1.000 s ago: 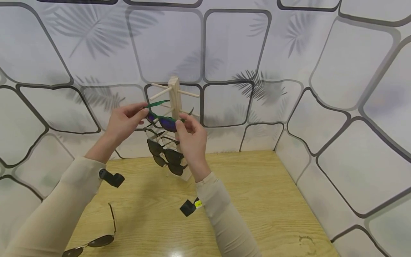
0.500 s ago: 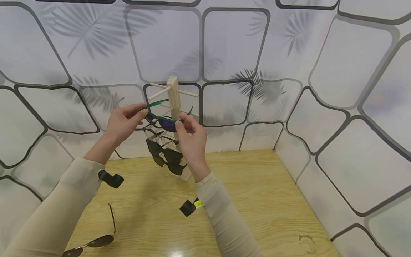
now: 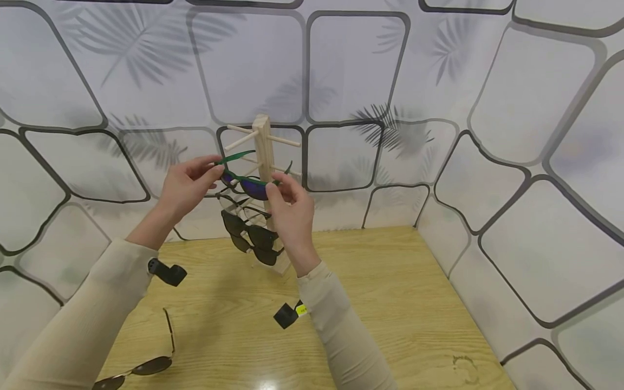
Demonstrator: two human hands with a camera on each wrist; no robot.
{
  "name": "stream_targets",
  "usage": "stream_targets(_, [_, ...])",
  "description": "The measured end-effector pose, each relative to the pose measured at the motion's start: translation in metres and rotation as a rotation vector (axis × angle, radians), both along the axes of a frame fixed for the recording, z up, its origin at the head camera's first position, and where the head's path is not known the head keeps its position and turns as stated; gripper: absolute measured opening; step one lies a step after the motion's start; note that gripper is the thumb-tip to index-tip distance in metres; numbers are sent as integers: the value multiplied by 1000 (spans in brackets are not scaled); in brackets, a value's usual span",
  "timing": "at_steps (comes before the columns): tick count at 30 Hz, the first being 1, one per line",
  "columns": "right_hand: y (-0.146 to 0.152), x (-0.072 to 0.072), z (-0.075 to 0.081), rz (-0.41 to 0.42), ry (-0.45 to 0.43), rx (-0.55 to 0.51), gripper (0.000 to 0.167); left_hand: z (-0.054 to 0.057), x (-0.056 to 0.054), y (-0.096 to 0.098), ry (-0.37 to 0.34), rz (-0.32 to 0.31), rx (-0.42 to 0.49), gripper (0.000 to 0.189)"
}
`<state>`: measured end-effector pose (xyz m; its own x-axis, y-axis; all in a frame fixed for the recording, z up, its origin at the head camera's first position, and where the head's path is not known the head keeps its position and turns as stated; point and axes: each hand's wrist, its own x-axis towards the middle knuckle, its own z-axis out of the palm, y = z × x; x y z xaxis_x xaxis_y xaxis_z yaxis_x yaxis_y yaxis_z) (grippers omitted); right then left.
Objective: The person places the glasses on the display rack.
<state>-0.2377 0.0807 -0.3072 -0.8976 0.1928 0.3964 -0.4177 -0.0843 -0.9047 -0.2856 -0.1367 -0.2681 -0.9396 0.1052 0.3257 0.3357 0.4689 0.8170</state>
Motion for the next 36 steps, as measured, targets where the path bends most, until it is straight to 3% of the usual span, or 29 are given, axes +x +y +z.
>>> stream_targets(10, [7, 5, -4, 1, 6, 67, 32, -5, 9, -6, 23, -4, -5, 57])
stream_targets(19, [12, 23, -11, -17, 45, 154, 32, -19, 42, -34, 24, 15, -79, 58])
stream_targets(26, [-7, 43, -29, 94, 66, 169, 33, -49, 66, -59, -25, 23, -185, 58])
stream_targets(36, [-40, 51, -82, 256, -97, 316, 34, -103, 99, -103, -109, 31, -254, 56])
